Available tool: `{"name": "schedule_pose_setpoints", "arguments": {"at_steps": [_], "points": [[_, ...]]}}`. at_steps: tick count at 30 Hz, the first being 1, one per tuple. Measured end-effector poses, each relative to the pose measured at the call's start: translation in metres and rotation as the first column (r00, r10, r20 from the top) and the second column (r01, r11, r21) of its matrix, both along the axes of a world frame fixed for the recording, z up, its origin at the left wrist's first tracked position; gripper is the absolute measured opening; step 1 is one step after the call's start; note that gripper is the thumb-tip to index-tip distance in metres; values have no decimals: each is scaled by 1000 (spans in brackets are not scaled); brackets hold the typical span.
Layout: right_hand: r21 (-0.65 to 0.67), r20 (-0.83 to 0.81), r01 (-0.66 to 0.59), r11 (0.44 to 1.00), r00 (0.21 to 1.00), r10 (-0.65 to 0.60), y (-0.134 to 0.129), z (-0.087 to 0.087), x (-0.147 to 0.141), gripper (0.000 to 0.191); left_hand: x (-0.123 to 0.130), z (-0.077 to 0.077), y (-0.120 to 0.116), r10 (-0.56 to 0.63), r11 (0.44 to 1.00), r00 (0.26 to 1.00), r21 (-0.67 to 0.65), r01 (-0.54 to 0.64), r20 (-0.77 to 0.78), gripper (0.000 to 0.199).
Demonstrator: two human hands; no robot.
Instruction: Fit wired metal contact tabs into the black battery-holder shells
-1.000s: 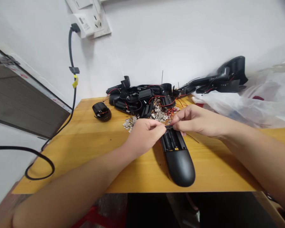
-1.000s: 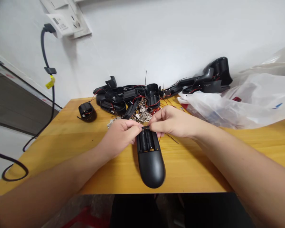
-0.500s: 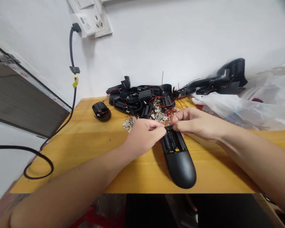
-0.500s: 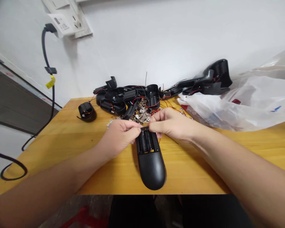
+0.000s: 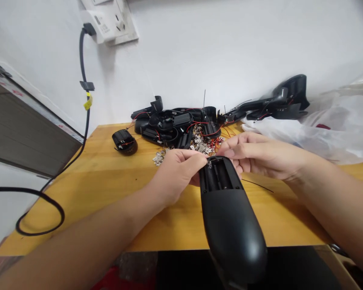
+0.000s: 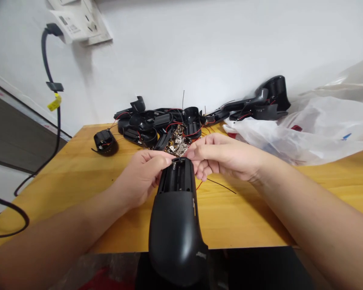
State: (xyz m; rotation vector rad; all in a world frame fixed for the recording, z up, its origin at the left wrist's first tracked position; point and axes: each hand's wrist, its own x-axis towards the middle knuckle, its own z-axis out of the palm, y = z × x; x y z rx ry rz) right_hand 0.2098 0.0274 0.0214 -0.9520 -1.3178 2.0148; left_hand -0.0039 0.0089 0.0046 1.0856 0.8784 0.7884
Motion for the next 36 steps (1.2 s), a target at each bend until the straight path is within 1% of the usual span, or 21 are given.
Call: {"name": "schedule_pose_setpoints", "arguments": {"at_steps": [2,5,9,13,15,18,23,26,28,31,33,34,36], "points": [[-12,17,11,1000,1000,-10,-1,-1,0,31,0,1,-1,-5,1000,1000,-8,6,26,21],[-29,56,61,998,997,-59,-2,-2,0,24,0,0,0,-10,1000,1000,3,10,24,27],[-37,124,86,996,989,-81,-2,-6,0,19,-1,-4,1,-3,1000,999,12,3,-32,28],[-53,118,112,992,987,-105,-2,-9,1,20,-1,-6,2,14,1000,996,26,-12,-87,27],[-48,100,104,993,990,-99,-2,-10,0,19,-1,-6,2,16,999,994,44,-12,-109,25],[-9,82,62,998,995,-61,-2,-11,0,13,-1,-6,2,18,996,986,88,-3,-164,20],[49,116,37,998,992,-42,-3,-14,0,8,-1,-7,1,39,986,966,165,4,-256,17],[11,109,36,999,993,-37,-3,-16,-3,8,0,-7,1,33,987,966,163,10,-258,16],[-27,89,52,998,995,-49,-1,-16,-5,8,0,-7,1,33,989,976,148,-1,-215,16],[-46,70,63,997,996,-59,-1,-9,-4,15,-1,-10,2,34,994,994,105,-23,-102,16],[-5,56,73,997,996,-73,-7,2,3,19,-3,-12,2,15,997,999,77,-12,-31,19],[47,51,93,994,994,-96,-13,9,9,20,-5,-14,3,-2,997,1000,71,2,-2,22],[205,90,130,970,984,-151,-28,24,26,21,-9,-15,2,-36,996,999,79,37,-15,31]]}}
